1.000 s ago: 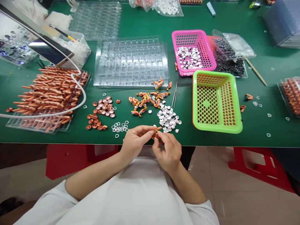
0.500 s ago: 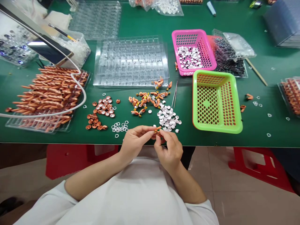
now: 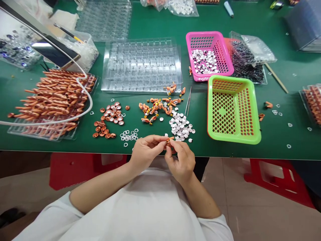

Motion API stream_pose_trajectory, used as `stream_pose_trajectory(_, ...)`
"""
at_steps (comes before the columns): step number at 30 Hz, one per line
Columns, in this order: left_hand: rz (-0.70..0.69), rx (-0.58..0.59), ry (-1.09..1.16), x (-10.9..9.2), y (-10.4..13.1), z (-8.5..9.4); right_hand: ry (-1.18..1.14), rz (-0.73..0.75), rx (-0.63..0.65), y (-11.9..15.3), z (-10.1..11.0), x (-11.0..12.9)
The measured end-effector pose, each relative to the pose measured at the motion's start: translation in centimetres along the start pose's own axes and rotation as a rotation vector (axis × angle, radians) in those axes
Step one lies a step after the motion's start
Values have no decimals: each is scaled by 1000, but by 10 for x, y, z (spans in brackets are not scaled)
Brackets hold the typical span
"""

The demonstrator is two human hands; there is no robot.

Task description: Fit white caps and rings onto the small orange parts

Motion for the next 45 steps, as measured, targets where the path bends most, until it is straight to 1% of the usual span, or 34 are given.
stream_pose_trajectory(12, -17, 15, -60, -1, -1, 1, -68, -1, 67, -1, -4, -1)
stream_pose_trajectory(16, -32, 81, -93, -6, 0, -2, -76, -12, 74, -1, -4, -1)
stream_pose_trajectory(21, -148, 166, -208, -18, 2, -2, -91, -37, 64, -3, -1, -2)
stream_pose_trajectory(24, -144, 179, -214, -19, 0, 1, -167, -97, 114, -4, 0, -6)
stream_pose_trajectory(26, -131, 186, -197, -19, -2, 2, -259, -188, 184, -5, -3, -12)
stream_pose_trajectory(28, -156, 202, -206, -20, -3, 2, -365, -308, 261, -5, -7, -20)
stream_pose_trajectory(30, -236, 218, -249, -25, -4, 2, -461, -412, 308, -4, -11, -27)
stream_pose_trajectory(32, -357, 222, -296, -32, -4, 1, -535, -472, 326, -3, -13, -32)
stream_pose_trajectory(35, -529, 196, -380, -42, -2, 1, -619, -515, 342, -2, -16, -36)
stream_pose_trajectory(37, -601, 197, -438, -45, 0, 0, -671, -532, 355, 0, -17, -39)
stream_pose_trajectory(41, -760, 297, -511, -52, 7, -6, -729, -552, 437, 2, -18, -39)
stream_pose_trajectory(43, -855, 356, -548, -58, 13, -9, -729, -547, 495, 2, -17, -37)
stream_pose_trajectory(45, -915, 392, -577, -63, 17, -11, -730, -533, 531, 0, -15, -34)
Point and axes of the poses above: each hand's wrist, its own y-axis away from the middle knuckle, its own z-axis out of the back of the hand, x = y × z, the point moved 8 cm from there along -y, towards the middle knuckle, and after that the axes turned 10 degrees about -z, right-handed, at the moved point
